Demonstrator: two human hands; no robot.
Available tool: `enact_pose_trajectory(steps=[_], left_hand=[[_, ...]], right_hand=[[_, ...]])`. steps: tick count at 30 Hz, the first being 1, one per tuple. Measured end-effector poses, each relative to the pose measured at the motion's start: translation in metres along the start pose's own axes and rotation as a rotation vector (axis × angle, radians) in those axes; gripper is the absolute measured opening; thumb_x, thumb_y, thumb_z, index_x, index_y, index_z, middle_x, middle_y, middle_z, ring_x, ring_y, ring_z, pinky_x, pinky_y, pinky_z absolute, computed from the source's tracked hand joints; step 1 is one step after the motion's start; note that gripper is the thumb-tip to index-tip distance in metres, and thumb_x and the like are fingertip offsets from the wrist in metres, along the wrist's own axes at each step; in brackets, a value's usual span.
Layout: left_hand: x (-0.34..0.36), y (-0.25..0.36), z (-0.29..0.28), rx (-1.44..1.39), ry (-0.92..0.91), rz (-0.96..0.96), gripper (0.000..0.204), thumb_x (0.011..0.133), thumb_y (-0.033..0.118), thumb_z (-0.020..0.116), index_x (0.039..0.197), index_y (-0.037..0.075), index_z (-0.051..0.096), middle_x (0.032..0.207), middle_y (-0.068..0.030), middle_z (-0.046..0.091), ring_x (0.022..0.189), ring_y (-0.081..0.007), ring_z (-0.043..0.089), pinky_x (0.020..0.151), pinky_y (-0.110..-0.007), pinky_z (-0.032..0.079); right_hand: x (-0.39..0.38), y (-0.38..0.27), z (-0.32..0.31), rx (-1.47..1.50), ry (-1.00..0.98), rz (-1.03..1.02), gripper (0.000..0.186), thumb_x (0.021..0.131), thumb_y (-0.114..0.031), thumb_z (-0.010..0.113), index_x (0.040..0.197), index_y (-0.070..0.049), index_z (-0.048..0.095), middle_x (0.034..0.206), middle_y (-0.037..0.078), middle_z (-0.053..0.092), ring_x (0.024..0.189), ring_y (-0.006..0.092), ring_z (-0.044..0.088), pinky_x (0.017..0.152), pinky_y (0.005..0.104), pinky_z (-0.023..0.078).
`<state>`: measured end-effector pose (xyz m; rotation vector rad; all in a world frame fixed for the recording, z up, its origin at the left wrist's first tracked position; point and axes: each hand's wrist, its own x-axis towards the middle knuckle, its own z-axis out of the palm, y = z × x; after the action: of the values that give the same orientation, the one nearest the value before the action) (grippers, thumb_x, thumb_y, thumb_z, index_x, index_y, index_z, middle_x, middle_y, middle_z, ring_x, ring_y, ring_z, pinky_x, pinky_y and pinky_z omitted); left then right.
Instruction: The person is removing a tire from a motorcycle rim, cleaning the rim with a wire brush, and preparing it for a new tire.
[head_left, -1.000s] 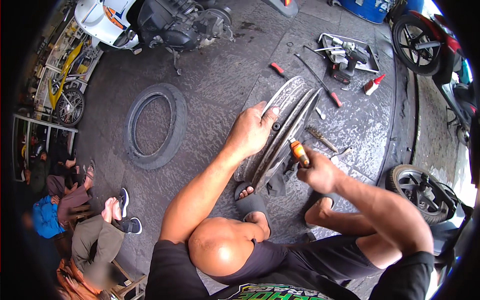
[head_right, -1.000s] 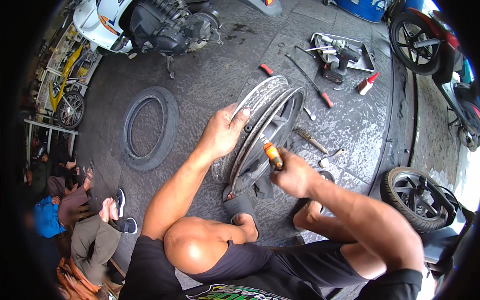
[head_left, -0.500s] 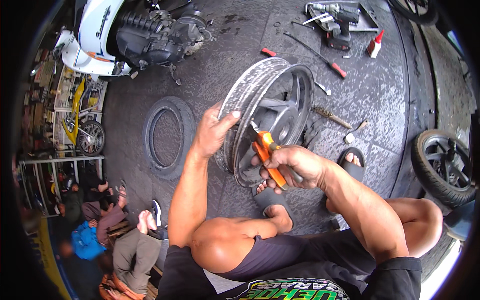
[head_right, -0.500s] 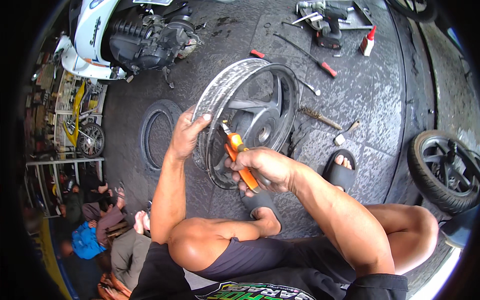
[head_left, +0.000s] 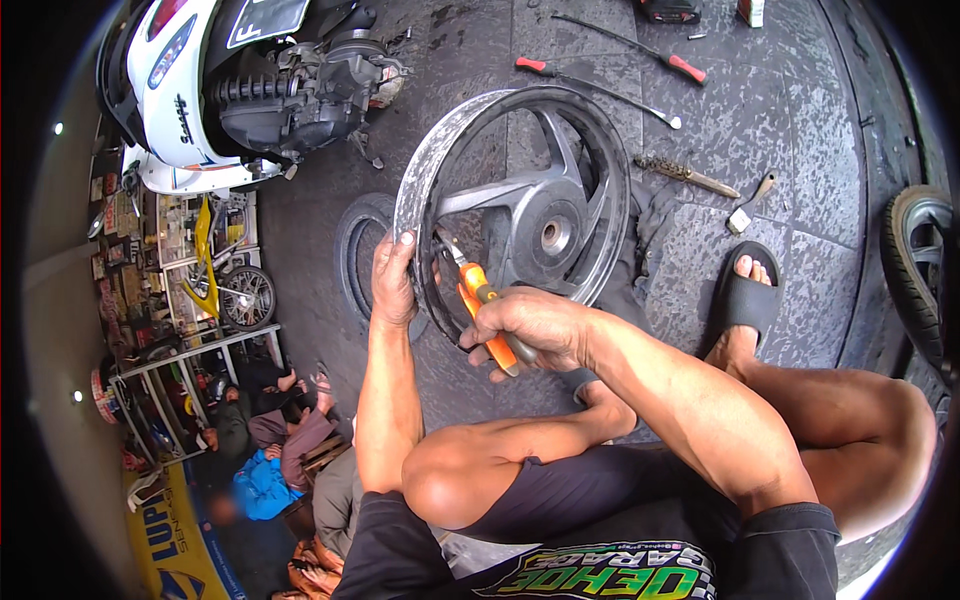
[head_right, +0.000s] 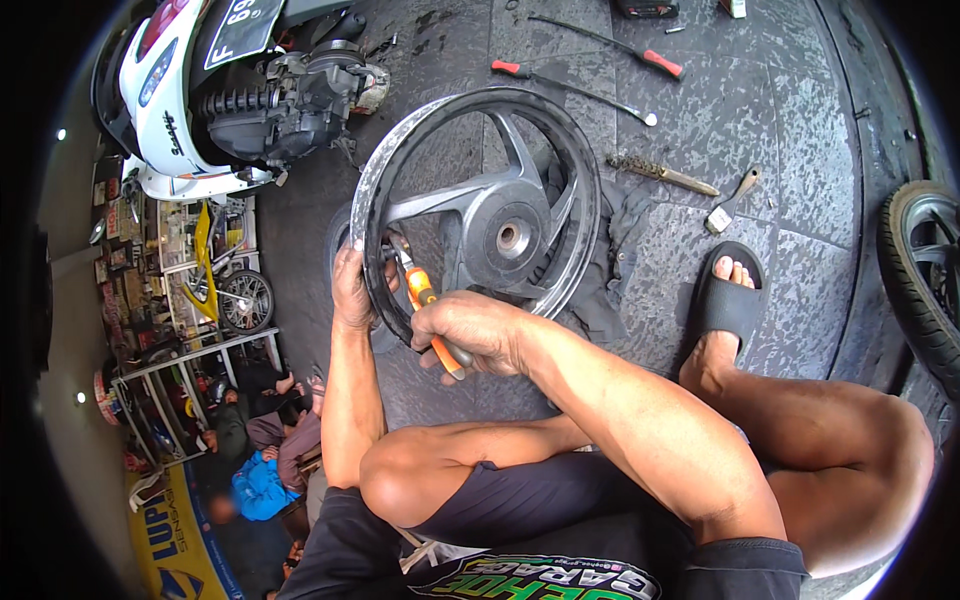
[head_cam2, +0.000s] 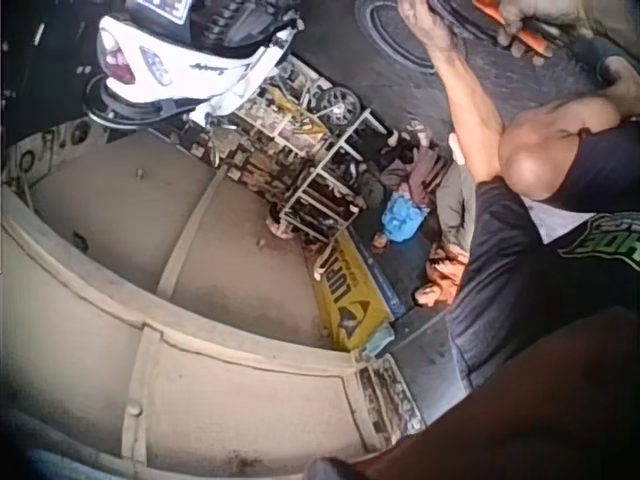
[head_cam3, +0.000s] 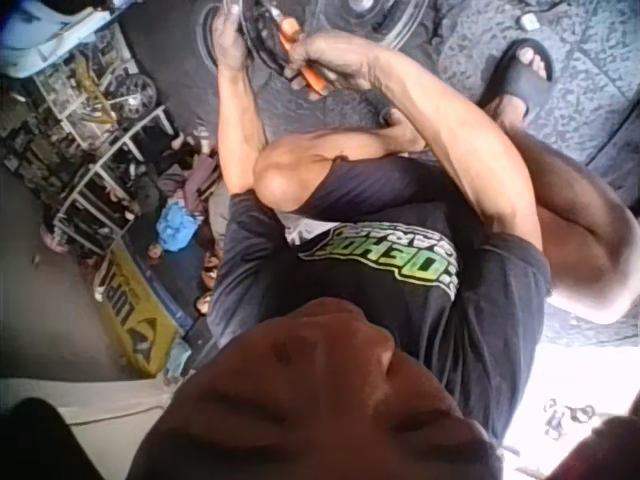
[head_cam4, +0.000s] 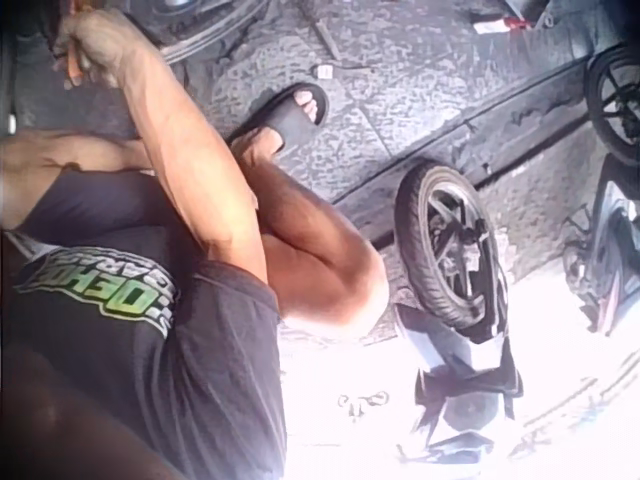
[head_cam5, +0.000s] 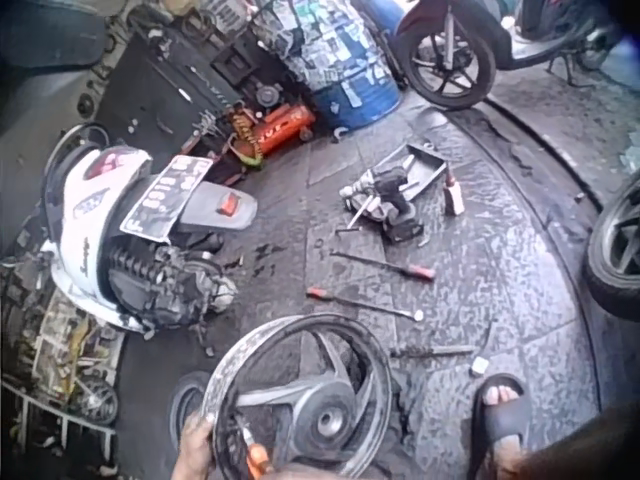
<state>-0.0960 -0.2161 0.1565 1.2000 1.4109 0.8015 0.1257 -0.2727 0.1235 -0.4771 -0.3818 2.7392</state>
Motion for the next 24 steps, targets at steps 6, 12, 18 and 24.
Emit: enact_pose_trajectory(steps=[6, 12, 18, 24], left_hand=[[-0.006, -0.002, -0.004, 0.041, -0.028, 0.021, 0.043, 0.099, 0.038, 0.049, 0.101, -0.003, 0.062, 0.061, -0.0021, 0.054, 0.047, -0.0089, 0.047, 0.044, -0.024, 0.040], [-0.010, -0.005, -0.002, 0.110, 0.002, 0.086, 0.044, 0.099, 0.039, 0.050, 0.101, -0.003, 0.062, 0.057, -0.0015, 0.051, 0.045, -0.0080, 0.046, 0.042, -0.023, 0.037], [-0.015, -0.005, -0.004, 0.057, 0.035, 0.042, 0.038, 0.098, 0.035, 0.056, 0.106, -0.002, 0.063, 0.075, -0.0025, 0.063, 0.053, -0.0074, 0.050, 0.047, -0.023, 0.040], [0.009, 0.031, 0.048, 0.182, -0.123, 0.161, 0.038, 0.098, 0.026, 0.059, 0.119, -0.005, 0.061, 0.110, -0.0067, 0.067, 0.100, -0.0121, 0.058, 0.090, -0.029, 0.046]], right_hand=[[0.003, 0.000, 0.003, -0.101, -0.046, -0.012, 0.034, 0.079, -0.013, 0.061, 0.107, 0.006, 0.055, 0.092, 0.012, 0.057, 0.080, 0.0187, 0.059, 0.068, 0.0321, 0.052], [0.012, 0.008, -0.001, -0.142, -0.089, 0.012, 0.038, 0.077, -0.011, 0.062, 0.109, 0.006, 0.054, 0.084, 0.010, 0.056, 0.072, 0.0179, 0.057, 0.067, 0.0304, 0.051], [-0.005, -0.003, 0.019, -0.918, 0.435, -0.081, 0.057, 0.074, -0.012, 0.061, 0.124, 0.011, 0.045, 0.099, 0.029, 0.065, 0.091, 0.0390, 0.067, 0.080, 0.0417, 0.053], [-0.061, -0.063, 0.018, -1.459, 0.624, 0.145, 0.057, 0.075, -0.010, 0.057, 0.126, 0.012, 0.043, 0.107, 0.034, 0.063, 0.104, 0.0435, 0.064, 0.092, 0.0433, 0.051]])
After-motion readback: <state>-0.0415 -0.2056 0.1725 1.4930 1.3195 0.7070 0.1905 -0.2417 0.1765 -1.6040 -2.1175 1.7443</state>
